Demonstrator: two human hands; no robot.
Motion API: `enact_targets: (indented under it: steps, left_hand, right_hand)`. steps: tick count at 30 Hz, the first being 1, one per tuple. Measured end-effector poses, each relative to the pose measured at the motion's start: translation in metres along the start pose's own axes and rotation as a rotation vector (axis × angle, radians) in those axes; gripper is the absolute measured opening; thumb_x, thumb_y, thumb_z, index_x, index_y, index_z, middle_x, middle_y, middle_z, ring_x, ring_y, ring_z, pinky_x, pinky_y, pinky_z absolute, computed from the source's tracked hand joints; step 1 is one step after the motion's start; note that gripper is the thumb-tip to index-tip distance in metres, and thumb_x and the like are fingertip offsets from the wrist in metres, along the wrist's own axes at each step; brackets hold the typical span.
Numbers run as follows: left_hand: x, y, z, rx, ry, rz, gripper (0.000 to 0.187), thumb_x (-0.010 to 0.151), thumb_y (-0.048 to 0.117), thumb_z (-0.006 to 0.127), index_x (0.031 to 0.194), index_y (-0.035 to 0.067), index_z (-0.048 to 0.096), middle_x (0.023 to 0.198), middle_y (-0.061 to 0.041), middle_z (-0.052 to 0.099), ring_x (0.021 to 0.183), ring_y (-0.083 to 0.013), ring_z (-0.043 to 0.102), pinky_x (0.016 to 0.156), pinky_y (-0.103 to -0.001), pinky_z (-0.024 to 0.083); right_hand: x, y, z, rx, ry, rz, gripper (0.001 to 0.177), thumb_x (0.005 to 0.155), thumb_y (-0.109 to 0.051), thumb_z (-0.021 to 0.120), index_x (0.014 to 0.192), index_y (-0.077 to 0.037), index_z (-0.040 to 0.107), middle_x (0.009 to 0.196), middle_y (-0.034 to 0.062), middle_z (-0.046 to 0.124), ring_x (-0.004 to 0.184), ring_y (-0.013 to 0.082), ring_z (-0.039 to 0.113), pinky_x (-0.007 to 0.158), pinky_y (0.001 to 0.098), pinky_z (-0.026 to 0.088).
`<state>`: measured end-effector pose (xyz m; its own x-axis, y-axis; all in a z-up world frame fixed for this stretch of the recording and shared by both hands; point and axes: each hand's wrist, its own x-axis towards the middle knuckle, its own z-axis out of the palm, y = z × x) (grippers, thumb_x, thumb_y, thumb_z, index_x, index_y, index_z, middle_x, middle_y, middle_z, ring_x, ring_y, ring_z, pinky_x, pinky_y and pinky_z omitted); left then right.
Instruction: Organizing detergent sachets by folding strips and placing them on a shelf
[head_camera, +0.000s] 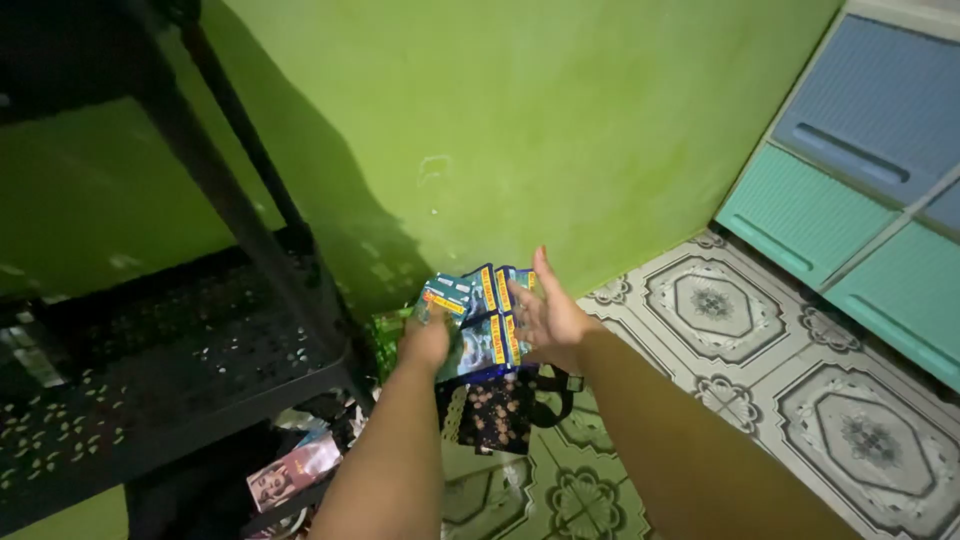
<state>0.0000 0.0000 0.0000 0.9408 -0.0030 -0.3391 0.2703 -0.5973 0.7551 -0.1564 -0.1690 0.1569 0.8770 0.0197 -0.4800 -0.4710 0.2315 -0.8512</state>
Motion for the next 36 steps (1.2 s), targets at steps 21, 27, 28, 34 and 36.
enact_targets:
  steps: [21, 27, 28, 34, 36]
  left_hand:
    - [-0.031, 0.026, -0.034, -0.432, 0.125, 0.489, 0.024, 0.083, 0.017, 0.084, 0.099, 0.007, 0.068, 0.086, -0.004, 0.071, 0.077, -0.0146, 0.063, 0.073, -0.032, 0.053]
    - [-0.118, 0.129, -0.105, -0.691, -0.128, 0.424, 0.021, 0.086, 0.015, 0.079, 0.101, 0.006, 0.067, 0.082, -0.002, 0.067, 0.073, -0.0140, 0.061, 0.063, -0.032, 0.052]
    - [-0.120, 0.139, -0.112, -0.694, -0.123, 0.435, 0.021, 0.086, 0.015, 0.079, 0.101, 0.006, 0.067, 0.082, -0.002, 0.067, 0.073, -0.0140, 0.061, 0.063, -0.032, 0.052]
    - [-0.172, 0.229, -0.182, -0.723, -0.081, 0.719, 0.024, 0.088, 0.017, 0.079, 0.104, 0.005, 0.065, 0.089, 0.000, 0.065, 0.078, -0.0105, 0.058, 0.069, -0.026, 0.052]
    - [-0.188, 0.258, -0.211, -0.692, -0.053, 0.757, 0.026, 0.091, 0.014, 0.079, 0.107, 0.004, 0.061, 0.093, -0.002, 0.059, 0.081, -0.0119, 0.058, 0.074, -0.032, 0.058]
  right_hand:
    - [0.004, -0.004, 0.020, -0.138, 0.047, -0.124, 0.094, 0.081, -0.072, 0.055, 0.158, -0.022, 0.036, 0.158, 0.0109, 0.042, 0.138, 0.0310, 0.047, 0.117, 0.0526, 0.035]
    - [0.009, -0.069, 0.024, -0.173, 0.318, -0.374, 0.042, 0.093, -0.042, 0.072, 0.123, -0.013, 0.067, 0.097, 0.0012, 0.067, 0.085, 0.0155, 0.058, 0.080, 0.0406, 0.048]
    - [-0.010, -0.089, 0.036, -0.176, 0.315, -0.386, 0.042, 0.093, -0.042, 0.072, 0.123, -0.013, 0.067, 0.097, 0.0012, 0.067, 0.085, 0.0155, 0.058, 0.080, 0.0406, 0.048]
    - [-0.104, -0.208, 0.075, -0.253, 0.331, -0.548, 0.028, 0.092, -0.037, 0.070, 0.113, -0.020, 0.068, 0.109, -0.0031, 0.071, 0.098, 0.0127, 0.061, 0.081, 0.0370, 0.046]
    - [-0.136, -0.245, 0.090, -0.231, 0.228, -0.620, 0.025, 0.093, -0.032, 0.070, 0.114, -0.019, 0.068, 0.113, -0.0014, 0.071, 0.103, 0.0130, 0.064, 0.082, 0.0351, 0.053]
